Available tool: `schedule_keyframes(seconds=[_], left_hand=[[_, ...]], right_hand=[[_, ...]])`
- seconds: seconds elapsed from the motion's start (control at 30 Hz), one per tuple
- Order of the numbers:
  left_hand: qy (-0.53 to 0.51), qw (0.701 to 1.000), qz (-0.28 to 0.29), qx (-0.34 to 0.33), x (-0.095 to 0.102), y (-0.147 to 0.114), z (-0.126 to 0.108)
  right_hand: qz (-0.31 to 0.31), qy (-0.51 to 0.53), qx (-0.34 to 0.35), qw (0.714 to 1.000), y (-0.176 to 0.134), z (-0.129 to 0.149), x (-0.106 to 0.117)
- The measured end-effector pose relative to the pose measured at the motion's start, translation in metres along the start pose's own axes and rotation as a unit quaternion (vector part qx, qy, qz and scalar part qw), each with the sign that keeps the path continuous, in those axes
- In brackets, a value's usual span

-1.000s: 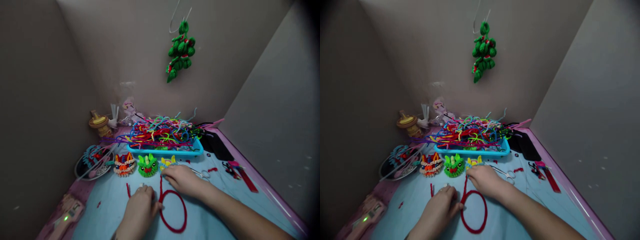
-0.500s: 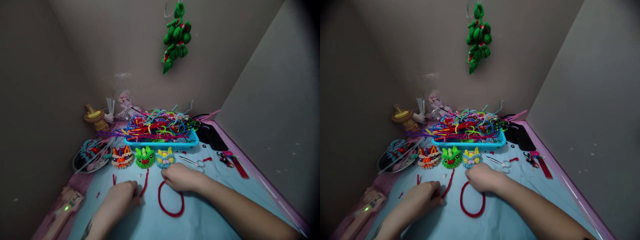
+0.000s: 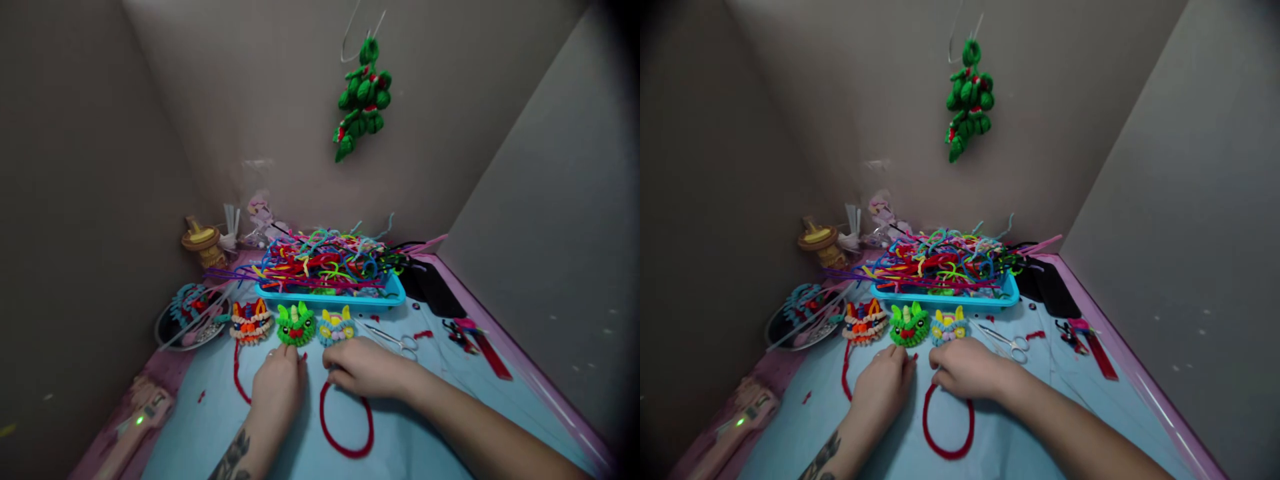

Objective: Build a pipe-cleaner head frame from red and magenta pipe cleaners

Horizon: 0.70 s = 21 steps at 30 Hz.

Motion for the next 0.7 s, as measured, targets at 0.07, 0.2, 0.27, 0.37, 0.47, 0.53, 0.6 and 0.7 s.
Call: schedule_keyframes(seconds=[0.07,0.2,0.27,0.37,0.47,0.53,0.6,0.7], left_hand=[[-0.028,1.0,0.002,0.007,0.003,-0.003,0.002],[-0.181,0.983,0.035,0.006,0.0,-0.009,0.008],[-0.282,0.958,0.041,-0.016,-0.004,-0.01,0.008],[-0.393,0.918,0.048,-0.024,-0.014,-0.007,0.008],[-0.464,0.883,0.075,-0.002,-0.03,-0.002,0.009],[-0.477,0.875,0.081,0.004,-0.036,0.0,0.009],[-0.461,0.885,0.069,-0.007,-0.034,0.0,0.01],[-0.423,0.905,0.039,-0.035,-0.025,-0.001,0.01]], right_hand=[[-0.022,0.018,0.012,1.0,-0.001,0.001,0.007],[-0.083,0.064,0.011,0.994,-0.006,-0.004,0.03],[-0.132,0.08,-0.012,0.988,-0.008,-0.013,0.051],[-0.227,0.09,-0.046,0.969,-0.005,-0.03,0.089],[-0.302,0.104,-0.063,0.945,0.011,-0.051,0.121],[-0.341,0.116,-0.075,0.93,0.029,-0.067,0.136],[-0.371,0.108,-0.073,0.92,0.05,-0.08,0.146],[-0.347,0.081,-0.052,0.933,0.087,-0.085,0.144]])
Point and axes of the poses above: each hand's wrist, its own y-axis towards the middle knuckle, its own x-axis out of the back of the hand, z = x × y, the point moved 9 cm from there along y, towards the middle knuckle, and after that the axes turned 3 degrees about -y, right-handed, at the moved point
